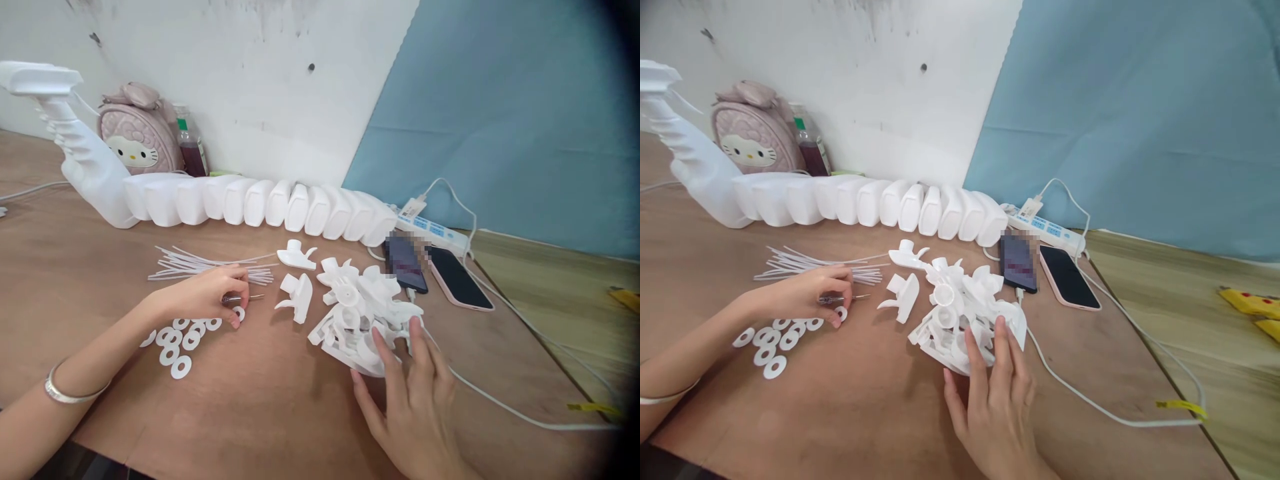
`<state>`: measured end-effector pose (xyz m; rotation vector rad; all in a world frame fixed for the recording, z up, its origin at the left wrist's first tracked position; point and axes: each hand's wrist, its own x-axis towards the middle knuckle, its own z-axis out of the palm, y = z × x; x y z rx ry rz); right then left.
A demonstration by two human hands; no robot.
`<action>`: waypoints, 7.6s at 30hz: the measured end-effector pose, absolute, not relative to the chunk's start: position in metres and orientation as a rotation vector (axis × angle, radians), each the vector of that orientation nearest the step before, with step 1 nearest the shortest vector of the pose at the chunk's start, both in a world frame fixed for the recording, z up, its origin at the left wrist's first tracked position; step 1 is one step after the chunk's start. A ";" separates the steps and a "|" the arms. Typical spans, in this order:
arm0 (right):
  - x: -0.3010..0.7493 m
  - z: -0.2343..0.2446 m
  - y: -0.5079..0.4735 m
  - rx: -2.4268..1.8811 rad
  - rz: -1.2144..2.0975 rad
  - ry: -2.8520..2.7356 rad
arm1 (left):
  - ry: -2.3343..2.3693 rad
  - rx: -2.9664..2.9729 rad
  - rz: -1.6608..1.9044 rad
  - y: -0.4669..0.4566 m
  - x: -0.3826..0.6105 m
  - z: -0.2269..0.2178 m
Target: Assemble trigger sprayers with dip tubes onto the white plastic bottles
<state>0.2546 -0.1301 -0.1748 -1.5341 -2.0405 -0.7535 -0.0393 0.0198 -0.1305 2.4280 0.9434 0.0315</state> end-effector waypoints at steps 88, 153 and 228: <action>0.191 -0.180 -0.108 -1.065 0.199 -2.188 | 0.311 2.585 0.795 -0.031 0.002 -0.153; 0.197 -0.182 -0.099 -0.943 0.243 -2.138 | 0.413 2.730 0.743 -0.032 0.002 -0.154; 0.197 -0.179 -0.100 -0.888 0.037 -2.254 | 0.748 1.922 1.397 -0.059 0.010 -0.132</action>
